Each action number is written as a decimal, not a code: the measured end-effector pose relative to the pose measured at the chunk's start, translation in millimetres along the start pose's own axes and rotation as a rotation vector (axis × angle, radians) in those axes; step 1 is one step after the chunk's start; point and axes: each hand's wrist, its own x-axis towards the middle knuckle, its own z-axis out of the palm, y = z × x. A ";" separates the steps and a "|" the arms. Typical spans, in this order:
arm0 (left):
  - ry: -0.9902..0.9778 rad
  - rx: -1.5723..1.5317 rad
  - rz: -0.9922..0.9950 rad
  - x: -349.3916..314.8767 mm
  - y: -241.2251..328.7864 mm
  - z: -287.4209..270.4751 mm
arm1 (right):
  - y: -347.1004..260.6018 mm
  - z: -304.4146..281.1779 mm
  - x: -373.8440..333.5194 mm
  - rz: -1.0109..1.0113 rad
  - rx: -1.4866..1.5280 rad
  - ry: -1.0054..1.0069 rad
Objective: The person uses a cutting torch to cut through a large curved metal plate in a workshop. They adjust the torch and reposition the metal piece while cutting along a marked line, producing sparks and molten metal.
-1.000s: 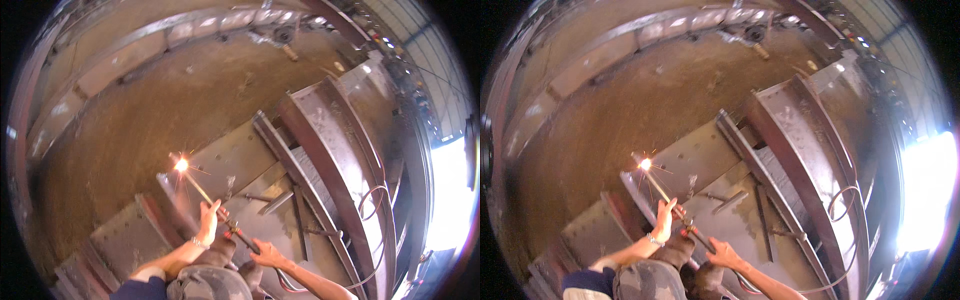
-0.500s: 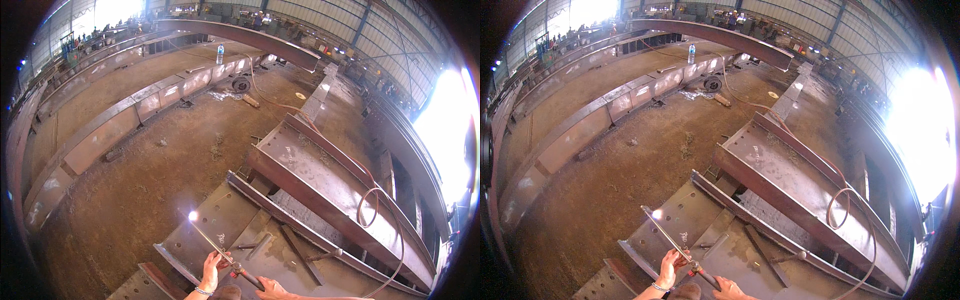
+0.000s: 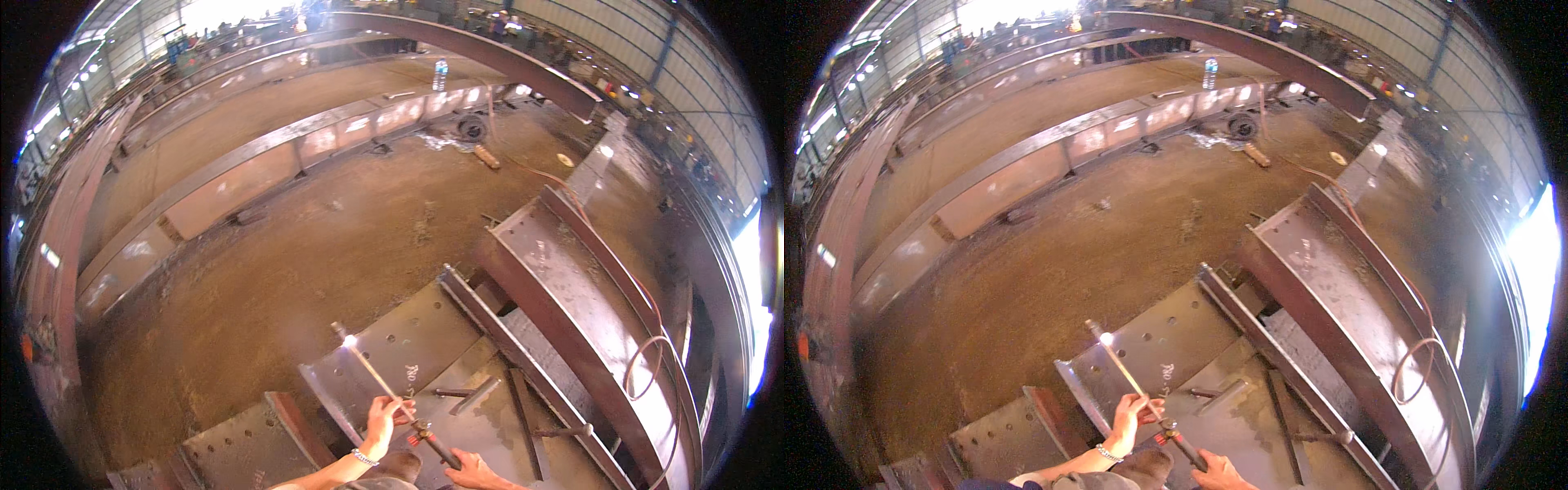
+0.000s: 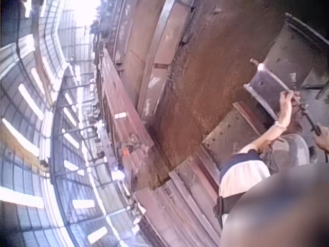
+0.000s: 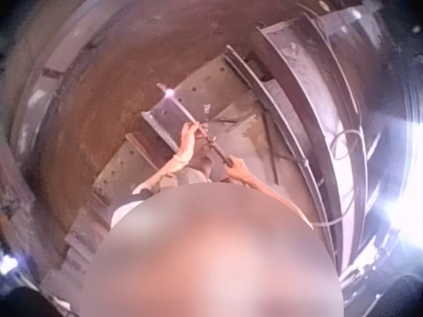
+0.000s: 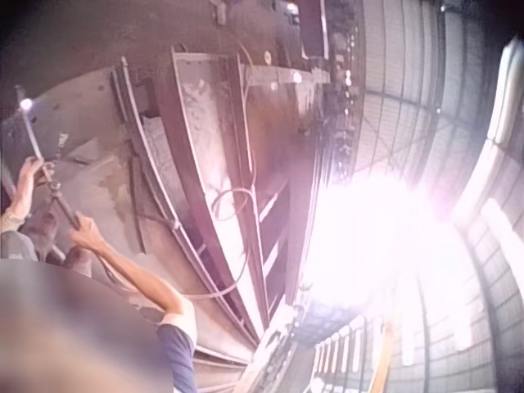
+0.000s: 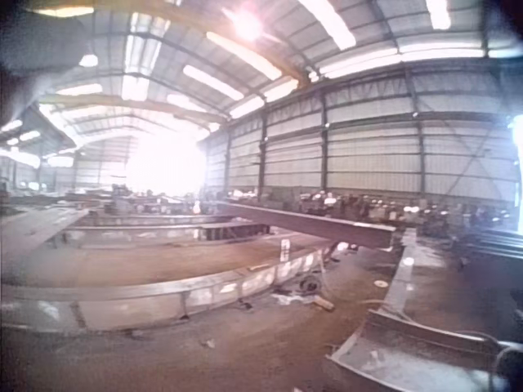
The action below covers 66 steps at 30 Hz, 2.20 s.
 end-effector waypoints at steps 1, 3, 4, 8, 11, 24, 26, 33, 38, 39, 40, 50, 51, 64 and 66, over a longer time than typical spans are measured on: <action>-0.063 0.015 0.012 1.4 0.0 0.7 | 1.8 2.1 -0.7 0.011 -0.019 0.037; -0.143 0.032 -0.015 5.5 -1.4 2.5 | 4.0 4.8 -2.7 0.027 -0.060 0.116; -0.183 0.023 -0.022 7.7 -2.9 3.4 | 4.2 4.8 -3.2 0.046 -0.051 0.130; -0.112 0.114 0.041 13.3 -6.9 2.9 | -3.2 -0.9 -15.7 0.143 0.004 0.178; -0.014 0.160 0.171 6.9 -0.2 -1.1 | -10.8 -7.9 -19.5 0.087 0.080 0.195; -0.332 0.482 0.601 -64.4 56.3 40.9 | -15.8 8.0 -22.9 0.050 0.027 0.020; -0.332 0.493 0.614 -64.4 57.9 38.8 | -16.2 9.5 -20.7 -0.017 -0.102 -0.005; -0.307 0.415 0.506 -63.4 53.5 34.0 | -11.1 -2.9 -17.2 0.035 -0.056 -0.003; -0.284 0.471 0.605 -59.1 52.6 30.6 | -18.9 -13.1 -13.0 0.146 -0.039 0.062; -0.278 0.480 0.608 -57.9 51.8 30.7 | -20.4 -14.2 -11.8 0.153 -0.047 0.078; -0.267 0.489 0.612 -57.2 50.7 30.3 | -21.0 -15.9 -12.7 0.153 -0.029 0.091; -0.275 0.460 0.601 -55.8 44.6 32.6 | -25.6 -15.2 -7.7 0.132 -0.054 -0.007; -0.276 0.472 0.584 -56.4 44.6 32.3 | -27.8 -12.6 -8.0 0.107 -0.052 -0.017; -0.285 0.457 0.509 -54.9 46.5 31.9 | -39.0 -10.4 -4.4 0.041 -0.005 -0.082; -0.275 0.453 0.516 -55.1 47.2 32.3 | -38.7 -14.2 -1.1 0.042 -0.001 -0.036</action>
